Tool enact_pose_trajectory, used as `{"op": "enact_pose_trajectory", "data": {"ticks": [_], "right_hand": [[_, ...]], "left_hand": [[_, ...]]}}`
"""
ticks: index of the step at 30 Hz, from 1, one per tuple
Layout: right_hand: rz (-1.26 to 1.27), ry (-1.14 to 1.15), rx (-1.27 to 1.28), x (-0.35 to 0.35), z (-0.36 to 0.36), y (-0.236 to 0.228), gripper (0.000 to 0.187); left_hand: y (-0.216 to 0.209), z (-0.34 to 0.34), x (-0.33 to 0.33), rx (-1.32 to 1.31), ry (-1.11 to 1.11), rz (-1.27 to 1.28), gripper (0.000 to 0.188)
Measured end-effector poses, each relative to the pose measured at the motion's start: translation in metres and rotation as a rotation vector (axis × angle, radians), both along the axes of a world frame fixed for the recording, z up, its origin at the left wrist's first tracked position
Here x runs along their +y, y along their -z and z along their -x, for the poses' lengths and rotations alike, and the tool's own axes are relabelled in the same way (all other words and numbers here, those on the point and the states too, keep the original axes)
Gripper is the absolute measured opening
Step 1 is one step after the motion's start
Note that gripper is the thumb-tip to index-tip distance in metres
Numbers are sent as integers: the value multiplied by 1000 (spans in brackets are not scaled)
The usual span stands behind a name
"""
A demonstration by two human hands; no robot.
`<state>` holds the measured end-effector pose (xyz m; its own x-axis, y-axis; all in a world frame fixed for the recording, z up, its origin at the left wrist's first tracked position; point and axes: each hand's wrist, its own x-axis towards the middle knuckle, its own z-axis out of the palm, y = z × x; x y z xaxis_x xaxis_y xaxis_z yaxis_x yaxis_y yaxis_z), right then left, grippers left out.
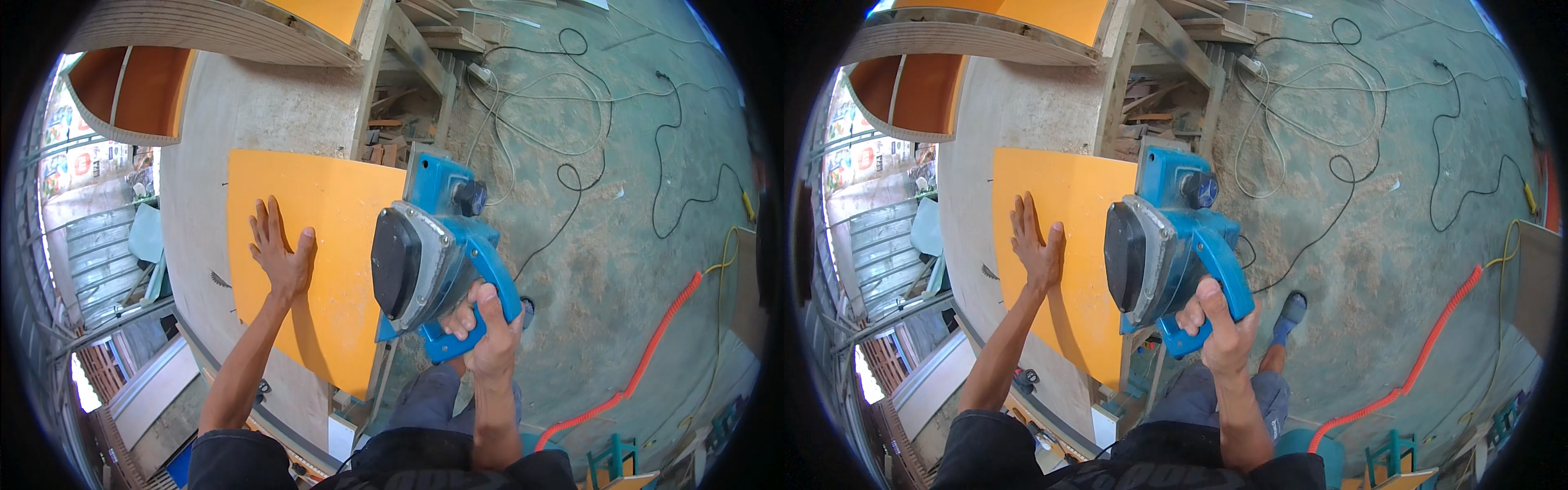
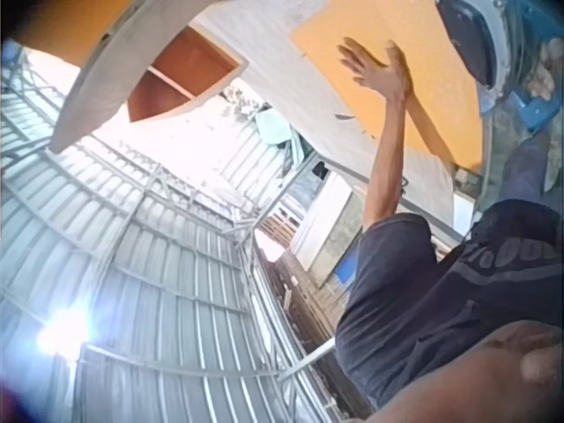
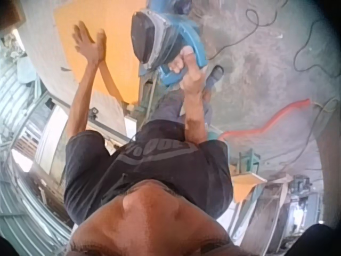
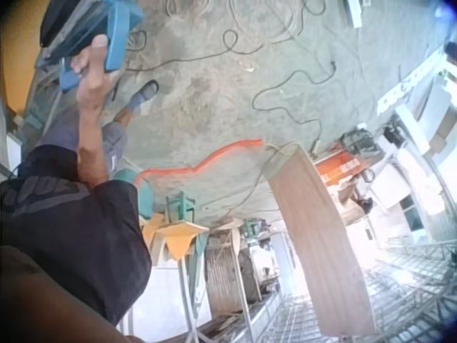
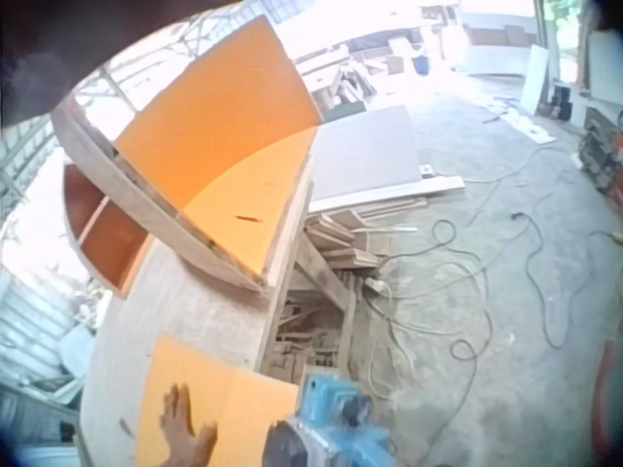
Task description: The person sands a wooden panel with an electric sander, then fits and places a wooden shelf into a curved wooden cabinet structure.
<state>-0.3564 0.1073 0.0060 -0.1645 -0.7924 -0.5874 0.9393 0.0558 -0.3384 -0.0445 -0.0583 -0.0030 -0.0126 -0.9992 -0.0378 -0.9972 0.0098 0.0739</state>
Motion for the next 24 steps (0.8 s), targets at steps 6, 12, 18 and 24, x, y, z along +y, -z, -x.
{"op": "enact_pose_trajectory", "data": {"ticks": [6,12,18,24], "right_hand": [[-30,10,53,-33,19,-6,26],[-8,-33,132,-69,41,-1,31],[-73,181,-6,-26,59,27,32],[-435,327,130,99,92,96,35]], "left_hand": [[-3,0,0,40,-34,-22,100],[-3,3,0,69,-57,-18,97],[0,1,-1,93,-61,-11,91],[1,3,1,95,-62,29,88]]}}
